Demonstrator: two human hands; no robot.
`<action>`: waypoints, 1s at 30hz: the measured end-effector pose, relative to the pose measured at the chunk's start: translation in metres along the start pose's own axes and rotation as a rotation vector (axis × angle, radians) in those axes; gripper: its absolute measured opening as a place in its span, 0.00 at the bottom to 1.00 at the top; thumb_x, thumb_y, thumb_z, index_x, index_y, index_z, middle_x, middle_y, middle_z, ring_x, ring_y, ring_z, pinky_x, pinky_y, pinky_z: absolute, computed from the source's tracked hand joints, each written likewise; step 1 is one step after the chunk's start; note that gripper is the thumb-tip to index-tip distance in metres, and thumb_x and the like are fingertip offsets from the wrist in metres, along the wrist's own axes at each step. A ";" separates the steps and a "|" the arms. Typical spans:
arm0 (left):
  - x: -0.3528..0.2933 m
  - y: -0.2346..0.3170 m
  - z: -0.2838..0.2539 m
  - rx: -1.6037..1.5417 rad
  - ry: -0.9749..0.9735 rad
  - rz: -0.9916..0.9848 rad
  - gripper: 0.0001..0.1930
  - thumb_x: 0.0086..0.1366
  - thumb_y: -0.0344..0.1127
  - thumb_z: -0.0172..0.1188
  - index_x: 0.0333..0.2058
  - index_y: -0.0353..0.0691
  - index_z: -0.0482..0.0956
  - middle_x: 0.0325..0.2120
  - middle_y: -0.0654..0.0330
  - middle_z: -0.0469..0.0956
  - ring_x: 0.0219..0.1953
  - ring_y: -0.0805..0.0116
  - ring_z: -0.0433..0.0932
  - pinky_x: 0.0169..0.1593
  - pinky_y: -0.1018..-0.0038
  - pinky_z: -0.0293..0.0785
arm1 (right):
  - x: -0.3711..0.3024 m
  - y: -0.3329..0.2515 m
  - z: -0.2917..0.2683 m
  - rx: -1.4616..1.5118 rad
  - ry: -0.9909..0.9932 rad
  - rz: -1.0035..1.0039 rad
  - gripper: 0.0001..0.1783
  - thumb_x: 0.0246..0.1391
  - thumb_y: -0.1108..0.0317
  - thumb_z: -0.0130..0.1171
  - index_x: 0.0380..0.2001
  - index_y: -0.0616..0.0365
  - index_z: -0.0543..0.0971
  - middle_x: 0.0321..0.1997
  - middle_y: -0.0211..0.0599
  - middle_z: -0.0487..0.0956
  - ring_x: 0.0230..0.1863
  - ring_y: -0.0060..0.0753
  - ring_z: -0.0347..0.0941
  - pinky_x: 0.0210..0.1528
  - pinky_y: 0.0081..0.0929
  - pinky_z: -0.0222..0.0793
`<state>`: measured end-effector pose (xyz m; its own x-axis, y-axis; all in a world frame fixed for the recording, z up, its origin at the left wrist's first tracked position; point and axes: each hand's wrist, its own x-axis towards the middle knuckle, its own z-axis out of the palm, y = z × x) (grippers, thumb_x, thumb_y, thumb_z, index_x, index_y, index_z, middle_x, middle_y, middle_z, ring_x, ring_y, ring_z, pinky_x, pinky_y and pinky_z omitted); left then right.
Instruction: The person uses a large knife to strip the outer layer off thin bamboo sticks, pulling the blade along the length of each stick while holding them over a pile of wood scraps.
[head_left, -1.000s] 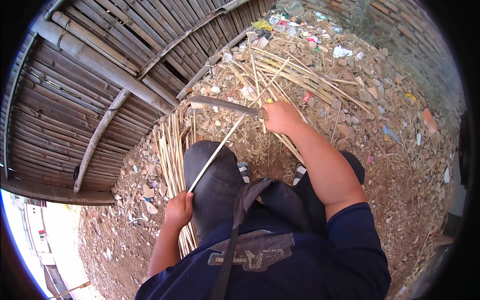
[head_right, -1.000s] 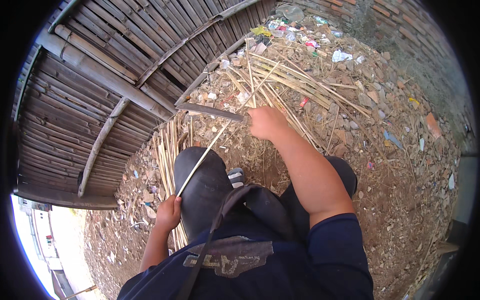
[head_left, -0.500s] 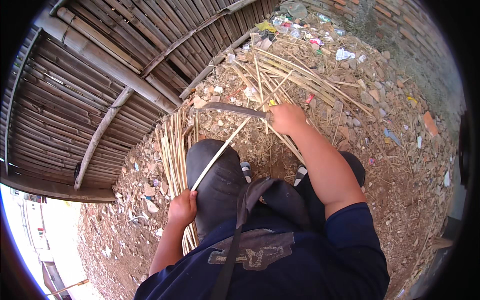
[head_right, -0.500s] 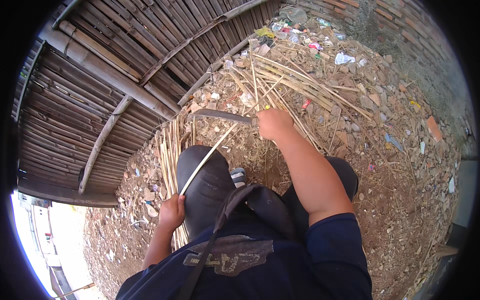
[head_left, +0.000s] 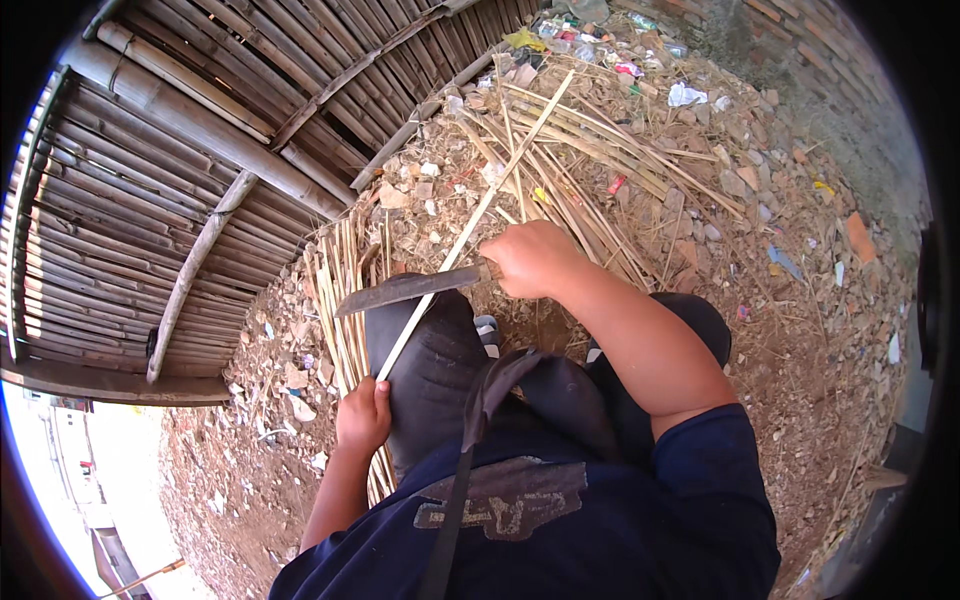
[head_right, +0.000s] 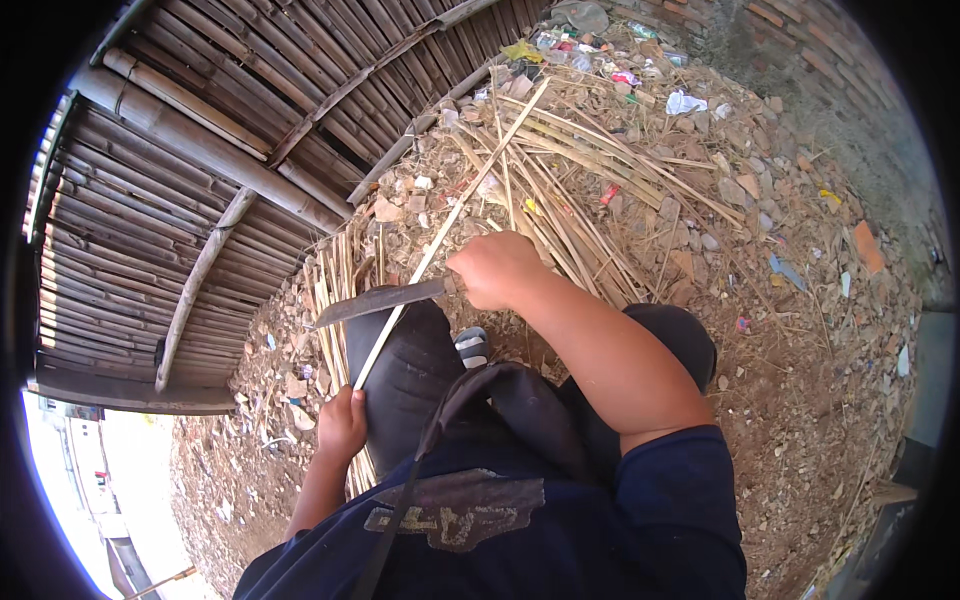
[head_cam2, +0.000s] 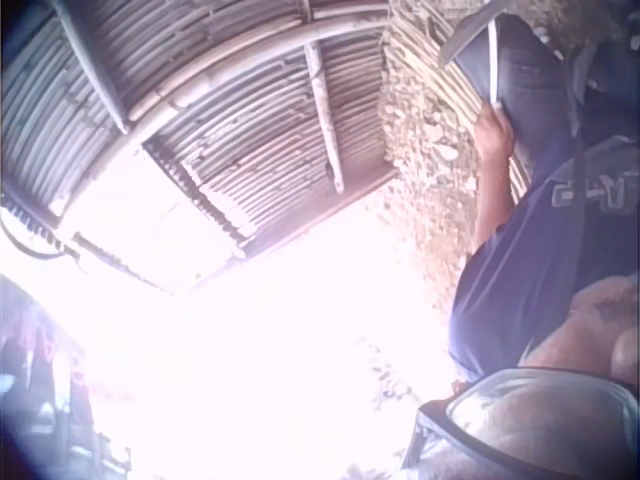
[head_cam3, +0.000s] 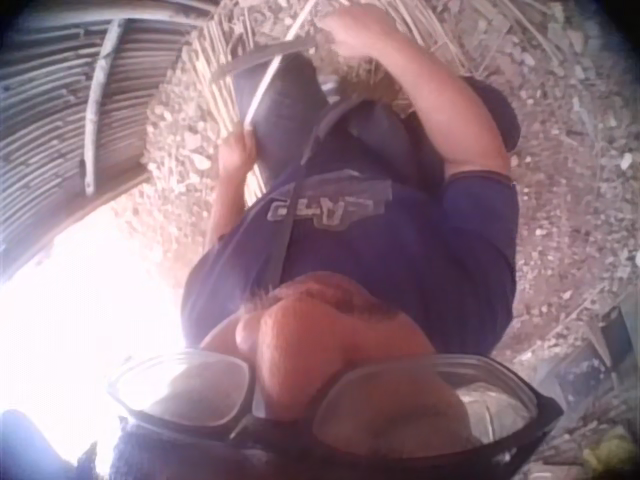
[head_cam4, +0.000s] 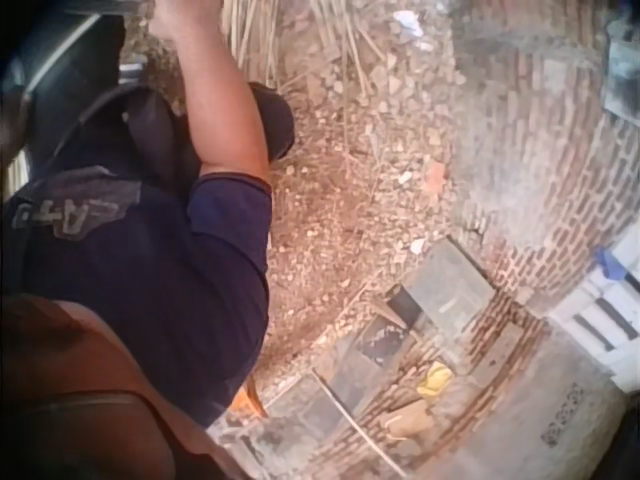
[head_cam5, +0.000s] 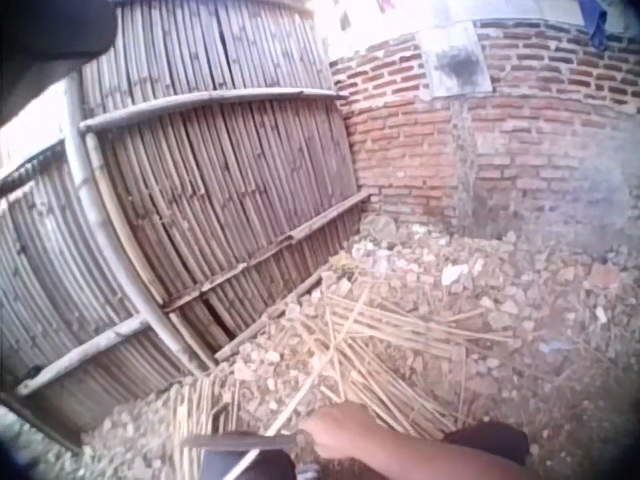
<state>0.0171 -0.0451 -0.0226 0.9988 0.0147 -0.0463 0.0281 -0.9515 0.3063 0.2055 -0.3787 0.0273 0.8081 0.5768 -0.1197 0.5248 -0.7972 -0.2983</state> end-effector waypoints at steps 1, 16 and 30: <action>-0.002 -0.007 0.005 0.004 -0.002 -0.006 0.19 0.77 0.46 0.47 0.31 0.37 0.70 0.21 0.38 0.77 0.28 0.31 0.78 0.33 0.42 0.71 | 0.005 0.012 0.001 0.004 -0.002 -0.005 0.11 0.48 0.69 0.61 0.37 0.49 0.84 0.37 0.41 0.84 0.42 0.49 0.83 0.43 0.48 0.79; 0.000 -0.003 0.004 0.097 0.042 -0.011 0.20 0.76 0.47 0.48 0.29 0.38 0.70 0.20 0.40 0.77 0.25 0.34 0.78 0.30 0.44 0.73 | 0.005 0.042 0.004 0.108 0.114 0.268 0.15 0.48 0.70 0.58 0.41 0.51 0.84 0.40 0.44 0.85 0.45 0.50 0.82 0.47 0.47 0.78; 0.010 -0.013 0.009 0.028 0.091 0.090 0.18 0.76 0.45 0.50 0.30 0.39 0.69 0.18 0.41 0.76 0.23 0.35 0.78 0.28 0.45 0.73 | 0.014 0.059 0.009 0.077 0.094 0.347 0.13 0.53 0.67 0.61 0.43 0.49 0.84 0.37 0.42 0.85 0.39 0.45 0.84 0.41 0.45 0.78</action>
<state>0.0259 -0.0357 -0.0355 0.9968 -0.0441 0.0673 -0.0612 -0.9586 0.2782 0.2453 -0.4164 -0.0007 0.9573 0.2530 -0.1401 0.1967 -0.9246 -0.3261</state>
